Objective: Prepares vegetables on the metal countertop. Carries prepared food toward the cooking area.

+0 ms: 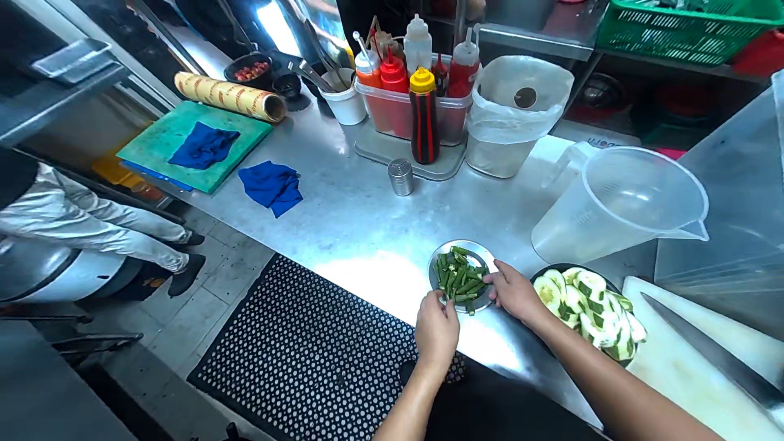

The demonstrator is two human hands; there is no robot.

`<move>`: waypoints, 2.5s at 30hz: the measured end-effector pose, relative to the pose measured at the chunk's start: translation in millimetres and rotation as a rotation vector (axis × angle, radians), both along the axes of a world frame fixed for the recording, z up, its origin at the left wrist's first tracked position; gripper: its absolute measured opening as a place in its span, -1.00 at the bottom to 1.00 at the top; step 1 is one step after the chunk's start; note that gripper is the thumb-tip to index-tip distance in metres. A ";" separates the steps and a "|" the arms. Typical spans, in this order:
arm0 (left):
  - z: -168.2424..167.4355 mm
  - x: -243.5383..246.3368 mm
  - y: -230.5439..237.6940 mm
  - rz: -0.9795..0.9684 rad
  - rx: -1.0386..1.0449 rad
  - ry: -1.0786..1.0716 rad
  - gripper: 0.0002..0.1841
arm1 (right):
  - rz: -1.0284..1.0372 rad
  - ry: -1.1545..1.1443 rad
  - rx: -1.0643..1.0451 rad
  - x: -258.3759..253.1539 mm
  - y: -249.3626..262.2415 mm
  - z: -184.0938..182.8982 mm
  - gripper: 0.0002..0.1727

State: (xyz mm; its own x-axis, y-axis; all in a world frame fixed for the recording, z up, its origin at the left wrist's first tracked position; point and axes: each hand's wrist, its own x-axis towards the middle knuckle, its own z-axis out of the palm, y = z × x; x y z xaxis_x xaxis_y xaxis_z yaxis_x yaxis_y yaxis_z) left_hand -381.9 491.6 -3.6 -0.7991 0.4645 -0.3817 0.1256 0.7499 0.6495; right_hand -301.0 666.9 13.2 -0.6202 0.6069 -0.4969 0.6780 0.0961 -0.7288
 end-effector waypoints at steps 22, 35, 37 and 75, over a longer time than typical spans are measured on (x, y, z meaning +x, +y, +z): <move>-6.1 -8.4 -26.1 0.165 0.107 -0.217 -0.80 | 0.318 0.042 -0.192 16.7 -41.4 14.3 -0.64; 11.0 40.2 -52.2 0.248 0.527 -0.218 -0.84 | 0.171 0.271 -0.512 7.7 -86.3 -2.9 -0.68; 12.7 35.1 -56.5 0.118 0.515 0.023 -0.74 | 0.229 0.246 -0.391 9.3 -82.2 0.3 -0.67; -5.6 -58.8 29.6 -0.313 -0.043 0.138 -0.56 | -0.135 0.349 0.532 -135.5 198.9 218.1 -0.47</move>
State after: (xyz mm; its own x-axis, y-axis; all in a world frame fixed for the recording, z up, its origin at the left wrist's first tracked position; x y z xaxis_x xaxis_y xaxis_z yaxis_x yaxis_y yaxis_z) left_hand -440.7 521.2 -9.1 -0.6659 0.6810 -0.3045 0.4387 0.6876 0.5786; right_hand -436.5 865.8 231.4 -0.5919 0.7984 0.1102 0.4411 0.4354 -0.7847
